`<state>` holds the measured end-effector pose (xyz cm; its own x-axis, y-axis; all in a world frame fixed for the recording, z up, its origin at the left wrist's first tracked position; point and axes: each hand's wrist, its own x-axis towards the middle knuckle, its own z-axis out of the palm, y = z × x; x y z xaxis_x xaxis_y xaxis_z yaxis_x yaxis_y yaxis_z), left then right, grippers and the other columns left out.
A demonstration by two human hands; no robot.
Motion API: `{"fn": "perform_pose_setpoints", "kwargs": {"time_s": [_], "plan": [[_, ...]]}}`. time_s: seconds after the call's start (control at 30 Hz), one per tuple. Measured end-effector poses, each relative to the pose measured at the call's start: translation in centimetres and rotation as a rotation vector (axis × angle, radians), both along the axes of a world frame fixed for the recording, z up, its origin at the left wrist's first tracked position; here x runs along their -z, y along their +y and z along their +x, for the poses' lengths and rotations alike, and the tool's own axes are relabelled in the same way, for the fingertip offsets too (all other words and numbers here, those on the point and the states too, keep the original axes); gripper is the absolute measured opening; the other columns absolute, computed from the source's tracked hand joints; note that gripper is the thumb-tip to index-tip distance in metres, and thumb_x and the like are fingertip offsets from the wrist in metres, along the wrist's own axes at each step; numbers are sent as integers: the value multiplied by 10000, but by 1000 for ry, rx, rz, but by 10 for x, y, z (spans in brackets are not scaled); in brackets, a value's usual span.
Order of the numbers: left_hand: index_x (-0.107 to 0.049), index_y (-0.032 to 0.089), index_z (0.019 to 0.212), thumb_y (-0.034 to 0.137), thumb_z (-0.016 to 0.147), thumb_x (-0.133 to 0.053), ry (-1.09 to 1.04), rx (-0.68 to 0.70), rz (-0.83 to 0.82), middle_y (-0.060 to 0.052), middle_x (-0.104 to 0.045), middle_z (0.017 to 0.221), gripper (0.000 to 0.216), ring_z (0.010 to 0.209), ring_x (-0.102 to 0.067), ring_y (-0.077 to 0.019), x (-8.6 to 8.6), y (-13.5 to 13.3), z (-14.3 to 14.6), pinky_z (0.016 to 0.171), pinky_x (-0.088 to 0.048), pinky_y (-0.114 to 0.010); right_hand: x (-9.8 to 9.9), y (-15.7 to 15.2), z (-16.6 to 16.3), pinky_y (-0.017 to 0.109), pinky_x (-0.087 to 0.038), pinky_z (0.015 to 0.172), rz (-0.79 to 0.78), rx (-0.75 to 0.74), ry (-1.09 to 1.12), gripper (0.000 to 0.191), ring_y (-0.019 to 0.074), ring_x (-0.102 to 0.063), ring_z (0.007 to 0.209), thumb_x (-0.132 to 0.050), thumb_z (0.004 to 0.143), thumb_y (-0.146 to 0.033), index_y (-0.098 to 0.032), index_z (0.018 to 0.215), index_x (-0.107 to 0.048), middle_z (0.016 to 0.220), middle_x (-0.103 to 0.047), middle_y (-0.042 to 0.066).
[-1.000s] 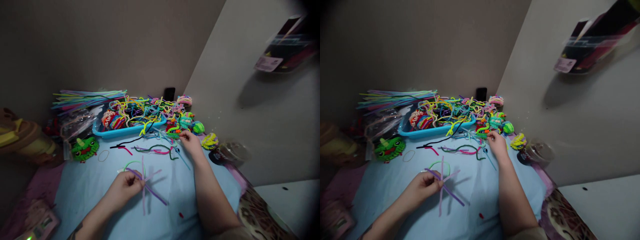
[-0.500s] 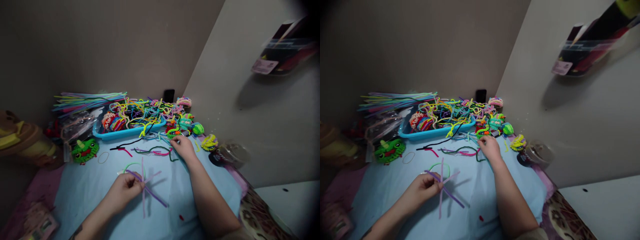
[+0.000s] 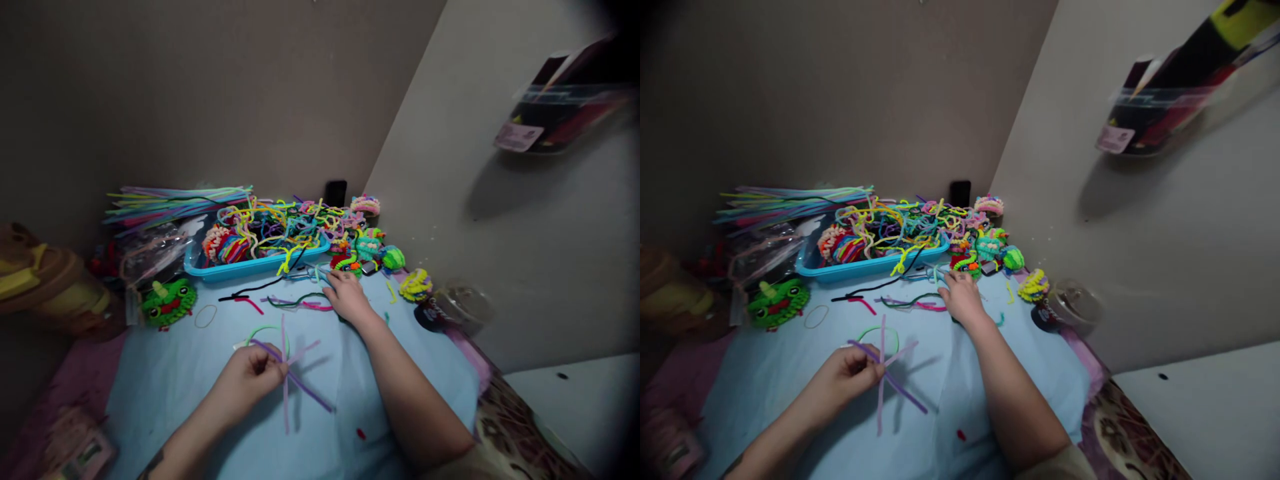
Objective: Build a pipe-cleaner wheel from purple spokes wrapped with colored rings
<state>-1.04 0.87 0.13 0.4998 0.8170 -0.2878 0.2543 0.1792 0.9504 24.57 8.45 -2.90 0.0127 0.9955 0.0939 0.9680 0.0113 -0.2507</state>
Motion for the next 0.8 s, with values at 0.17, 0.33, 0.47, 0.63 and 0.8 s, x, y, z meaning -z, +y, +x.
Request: {"fn": "perform_pose_setpoints", "kwargs": {"time_s": [0.17,0.33,0.47,0.63,0.8], "plan": [[-412,180,550,402,709,-556,-3,-3,7,38,-341,566,309,566,-310,-104,1,0,0,534,-266,-245,0,-4,-17,446,-369,949,70,-44,10,443,317,-414,1152,-522,847,-340,-185,1261,-538,1316,-527,92],[-410,179,542,407,713,-563,-13,-13,9,39,-336,564,324,564,-303,-103,1,1,-1,532,-267,-241,-11,-8,-18,353,-391,944,190,-130,122,285,240,-490,1090,-489,859,-264,-207,1078,-663,1158,-625,69],[-410,178,534,411,708,-563,13,-22,16,38,-340,566,329,567,-307,-104,2,1,-1,538,-274,-240,-25,-13,39,318,-441,840,197,315,125,280,214,-590,943,-429,854,-219,-191,974,-681,1023,-668,80],[-430,173,542,421,698,-570,3,-11,4,32,-360,575,324,578,-322,-109,1,1,0,545,-287,-241,-23,-18,104,373,-457,789,-67,719,34,314,291,-616,959,-523,796,-260,-163,1074,-633,1006,-667,151],[-423,175,534,419,704,-573,4,-14,3,35,-353,569,334,573,-319,-107,1,1,-1,538,-282,-237,-8,-16,105,428,-455,791,-129,741,69,298,304,-614,977,-537,766,-180,-172,1053,-616,1020,-644,183]]}}
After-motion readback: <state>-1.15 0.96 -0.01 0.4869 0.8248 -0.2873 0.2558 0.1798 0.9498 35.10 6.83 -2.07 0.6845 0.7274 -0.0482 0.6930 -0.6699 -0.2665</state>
